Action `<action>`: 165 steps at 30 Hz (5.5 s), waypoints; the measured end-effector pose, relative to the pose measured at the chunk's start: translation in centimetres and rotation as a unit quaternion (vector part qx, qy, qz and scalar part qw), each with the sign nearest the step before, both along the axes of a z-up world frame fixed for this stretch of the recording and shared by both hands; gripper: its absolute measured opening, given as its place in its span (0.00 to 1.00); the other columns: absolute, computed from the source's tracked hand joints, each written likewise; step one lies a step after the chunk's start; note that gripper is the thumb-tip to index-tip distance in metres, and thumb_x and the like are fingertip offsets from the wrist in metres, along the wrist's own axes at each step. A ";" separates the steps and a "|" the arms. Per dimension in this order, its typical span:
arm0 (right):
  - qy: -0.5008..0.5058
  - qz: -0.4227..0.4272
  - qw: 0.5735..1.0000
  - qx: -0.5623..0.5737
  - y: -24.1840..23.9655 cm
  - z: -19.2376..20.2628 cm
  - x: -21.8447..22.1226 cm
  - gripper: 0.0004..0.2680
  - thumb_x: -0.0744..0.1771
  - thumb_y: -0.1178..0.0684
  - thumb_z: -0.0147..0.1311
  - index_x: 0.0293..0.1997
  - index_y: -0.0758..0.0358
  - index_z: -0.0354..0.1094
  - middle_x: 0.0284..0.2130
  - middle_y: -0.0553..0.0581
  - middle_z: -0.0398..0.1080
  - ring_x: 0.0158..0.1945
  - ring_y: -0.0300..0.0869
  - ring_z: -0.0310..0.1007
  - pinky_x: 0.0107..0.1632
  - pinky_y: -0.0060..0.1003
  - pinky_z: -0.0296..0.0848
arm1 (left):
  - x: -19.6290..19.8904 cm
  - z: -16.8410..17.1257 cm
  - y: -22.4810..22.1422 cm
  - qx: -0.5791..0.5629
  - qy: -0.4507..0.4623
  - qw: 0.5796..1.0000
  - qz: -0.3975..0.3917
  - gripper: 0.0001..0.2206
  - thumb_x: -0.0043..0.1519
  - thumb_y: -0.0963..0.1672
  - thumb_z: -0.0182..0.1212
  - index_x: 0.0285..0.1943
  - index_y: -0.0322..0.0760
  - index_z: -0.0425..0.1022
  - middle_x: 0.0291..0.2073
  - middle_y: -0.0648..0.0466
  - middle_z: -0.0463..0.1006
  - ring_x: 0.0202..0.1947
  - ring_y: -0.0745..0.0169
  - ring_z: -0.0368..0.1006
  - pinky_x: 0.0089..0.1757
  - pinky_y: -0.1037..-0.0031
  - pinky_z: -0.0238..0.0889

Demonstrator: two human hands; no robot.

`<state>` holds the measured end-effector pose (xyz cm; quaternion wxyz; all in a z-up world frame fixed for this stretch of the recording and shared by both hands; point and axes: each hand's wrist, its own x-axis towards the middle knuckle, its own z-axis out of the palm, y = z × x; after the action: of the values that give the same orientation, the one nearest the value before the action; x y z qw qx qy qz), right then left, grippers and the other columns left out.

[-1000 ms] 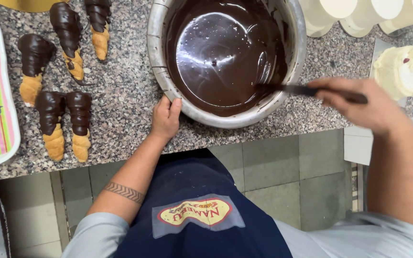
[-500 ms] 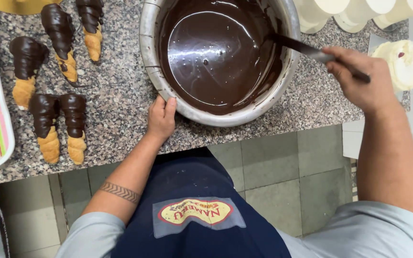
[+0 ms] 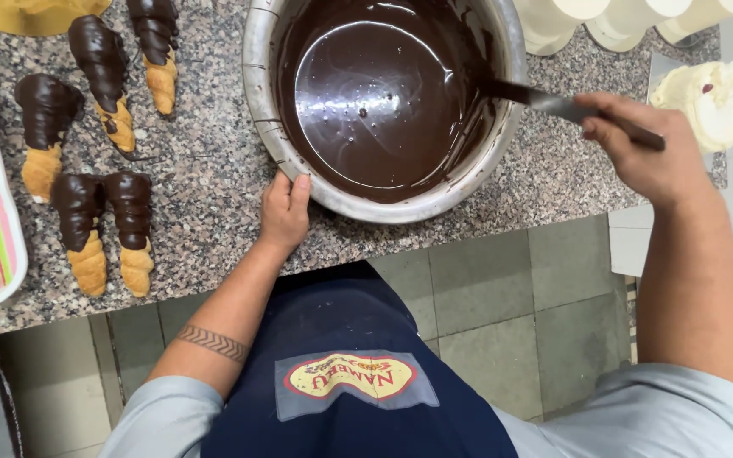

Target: The person stirs a bowl of melted chocolate with a spatula and dips cream horns into it one at a time. They place the chocolate-covered cream horns onto the counter next to a tray of plain ones.

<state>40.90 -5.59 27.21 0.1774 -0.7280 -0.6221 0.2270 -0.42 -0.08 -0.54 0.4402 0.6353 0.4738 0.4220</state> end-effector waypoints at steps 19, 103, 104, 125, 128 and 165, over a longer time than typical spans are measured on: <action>-0.061 0.003 0.998 0.003 -0.2 2.0 -1.3 0.08 0.74 0.54 0.55 0.61 0.50 0.73 0.34 0.53 0.75 0.33 0.35 0.70 0.39 0.34 0.69 | -0.1 0.1 -0.1 0.000 -0.016 1.000 -0.005 0.21 0.72 0.51 0.45 0.61 0.31 0.71 0.46 0.37 0.81 0.48 0.39 0.79 0.48 0.57 0.71; 0.244 -0.198 0.894 0.319 -4.2 -28.7 -5.7 0.11 0.72 0.63 0.49 0.62 0.71 0.64 0.58 0.64 0.66 0.61 0.50 0.68 0.65 0.42 0.68 | 4.9 19.5 9.0 0.126 0.658 0.731 -0.132 0.27 0.62 0.40 0.55 0.74 0.47 0.64 0.38 0.45 0.81 0.37 0.46 0.80 0.38 0.58 0.73; 0.212 -0.192 0.905 0.316 -4.1 -28.8 -5.9 0.11 0.71 0.63 0.49 0.61 0.71 0.64 0.57 0.65 0.66 0.60 0.51 0.69 0.64 0.43 0.69 | 5.4 19.4 9.3 0.135 0.667 0.720 -0.136 0.26 0.62 0.40 0.55 0.73 0.45 0.64 0.39 0.45 0.81 0.38 0.46 0.81 0.38 0.58 0.73; 0.130 -0.145 0.929 0.314 -4.1 -27.3 -5.8 0.12 0.68 0.62 0.54 0.58 0.73 0.66 0.53 0.68 0.70 0.57 0.59 0.70 0.62 0.48 0.68 | 3.1 23.7 8.9 0.080 0.670 0.724 -0.144 0.18 0.65 0.45 0.55 0.66 0.46 0.71 0.36 0.43 0.81 0.36 0.44 0.80 0.37 0.56 0.72; 0.117 -0.136 0.930 0.321 -3.9 -27.3 -5.9 0.11 0.68 0.62 0.55 0.56 0.72 0.67 0.52 0.68 0.70 0.57 0.59 0.70 0.61 0.48 0.69 | 6.3 20.2 8.7 0.079 0.628 0.763 -0.133 0.24 0.63 0.38 0.52 0.71 0.41 0.67 0.38 0.42 0.81 0.35 0.45 0.80 0.36 0.57 0.73; 0.214 -0.050 0.936 0.276 -2.9 -28.5 -9.0 0.33 0.69 0.28 0.45 0.74 0.71 0.51 0.66 0.71 0.57 0.72 0.62 0.53 0.75 0.56 0.49 | 7.2 18.6 9.3 0.052 0.582 0.806 -0.097 0.31 0.59 0.39 0.56 0.75 0.49 0.63 0.33 0.44 0.83 0.34 0.44 0.80 0.39 0.54 0.71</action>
<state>31.93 -8.48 -1.33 0.5113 -0.6150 -0.5703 0.1871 6.74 9.20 18.06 0.0865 0.8266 0.5540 -0.0478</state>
